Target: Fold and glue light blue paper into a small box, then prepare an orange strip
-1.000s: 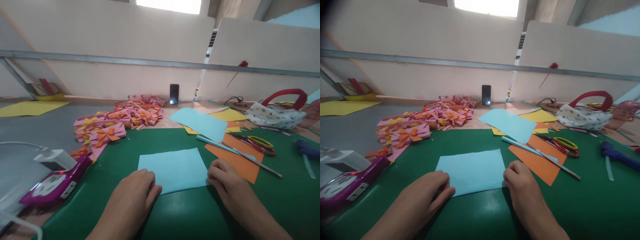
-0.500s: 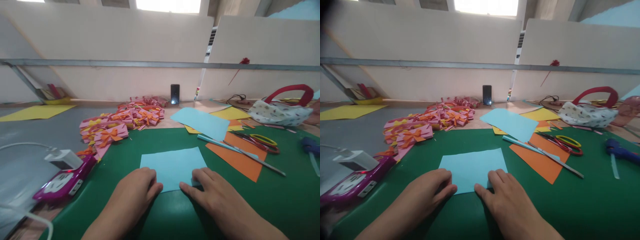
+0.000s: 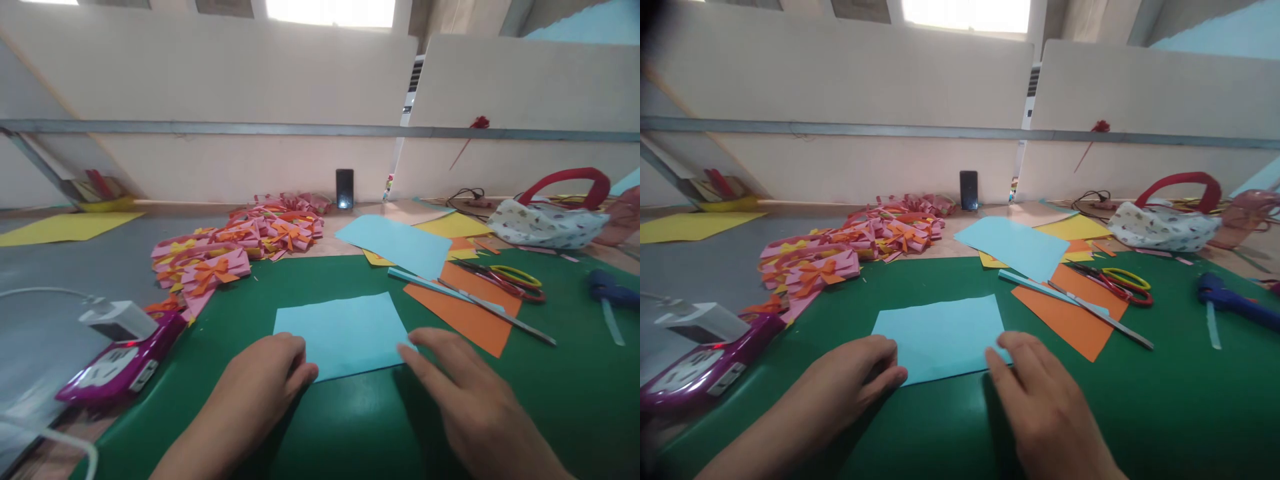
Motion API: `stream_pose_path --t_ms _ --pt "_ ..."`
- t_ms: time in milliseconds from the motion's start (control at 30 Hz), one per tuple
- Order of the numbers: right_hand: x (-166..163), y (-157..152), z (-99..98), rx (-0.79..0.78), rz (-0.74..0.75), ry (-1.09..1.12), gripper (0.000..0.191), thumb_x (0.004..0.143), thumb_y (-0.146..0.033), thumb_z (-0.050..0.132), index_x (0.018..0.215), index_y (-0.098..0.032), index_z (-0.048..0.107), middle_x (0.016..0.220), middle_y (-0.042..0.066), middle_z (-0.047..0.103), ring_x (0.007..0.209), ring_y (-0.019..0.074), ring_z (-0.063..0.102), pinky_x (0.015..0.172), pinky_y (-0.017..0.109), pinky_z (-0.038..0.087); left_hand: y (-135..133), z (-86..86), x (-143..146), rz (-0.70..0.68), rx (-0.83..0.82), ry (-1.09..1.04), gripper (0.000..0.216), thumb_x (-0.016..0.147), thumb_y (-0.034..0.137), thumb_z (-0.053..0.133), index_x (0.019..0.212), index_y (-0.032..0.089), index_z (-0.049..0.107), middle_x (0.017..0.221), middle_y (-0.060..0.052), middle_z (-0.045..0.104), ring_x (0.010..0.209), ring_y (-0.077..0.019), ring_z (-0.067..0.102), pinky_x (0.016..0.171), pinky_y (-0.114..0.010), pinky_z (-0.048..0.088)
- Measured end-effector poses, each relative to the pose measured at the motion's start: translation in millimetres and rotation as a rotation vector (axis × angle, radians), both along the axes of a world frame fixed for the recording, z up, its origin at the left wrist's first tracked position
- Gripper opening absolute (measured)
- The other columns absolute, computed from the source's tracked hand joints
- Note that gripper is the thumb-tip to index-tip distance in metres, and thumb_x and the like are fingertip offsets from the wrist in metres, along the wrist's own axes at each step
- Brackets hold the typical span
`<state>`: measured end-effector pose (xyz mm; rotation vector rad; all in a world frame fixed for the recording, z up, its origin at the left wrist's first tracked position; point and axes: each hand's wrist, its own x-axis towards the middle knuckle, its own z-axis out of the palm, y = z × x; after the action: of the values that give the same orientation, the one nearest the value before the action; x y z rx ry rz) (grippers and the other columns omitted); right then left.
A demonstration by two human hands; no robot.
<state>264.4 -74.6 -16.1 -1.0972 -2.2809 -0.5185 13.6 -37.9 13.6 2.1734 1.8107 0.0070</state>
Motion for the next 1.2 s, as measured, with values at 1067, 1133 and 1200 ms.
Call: stream_pose_path --t_ms 1067,1133,1200 --pt "-24 9 -12.5 -0.214 0.174 0.059 0.036 0.084 -0.002 0.034 0.104 -0.013 0.062 0.079 0.009 0.060 0.072 0.0180 0.053 0.061 0.029 0.045 -37 9.4 -36 0.289 0.120 0.225 0.029 0.086 0.037 0.039 0.068 0.020 0.053 0.068 -0.004 0.059 0.069 -0.0222 0.057 0.058 -0.030 0.035" --pt "-25 9 -12.1 -0.214 0.177 0.063 0.035 0.085 -0.003 0.035 0.103 -0.014 0.062 0.079 0.009 0.060 0.072 0.0179 0.053 0.061 0.029 0.045 -43 7.2 -27 0.330 0.279 0.209 0.023 0.087 0.031 0.037 0.080 0.019 0.056 0.075 -0.005 0.060 0.077 -0.0243 0.057 0.066 -0.034 0.039" --pt "-27 8 -12.1 -0.202 0.175 0.057 0.035 0.085 -0.004 0.035 0.103 -0.013 0.063 0.078 0.009 0.061 0.073 0.0183 0.054 0.061 0.029 0.046 -45 2.3 -11 0.269 0.436 0.108 0.023 0.087 0.029 0.039 0.098 0.018 0.057 0.093 -0.008 0.060 0.090 -0.0252 0.054 0.078 -0.038 0.040"
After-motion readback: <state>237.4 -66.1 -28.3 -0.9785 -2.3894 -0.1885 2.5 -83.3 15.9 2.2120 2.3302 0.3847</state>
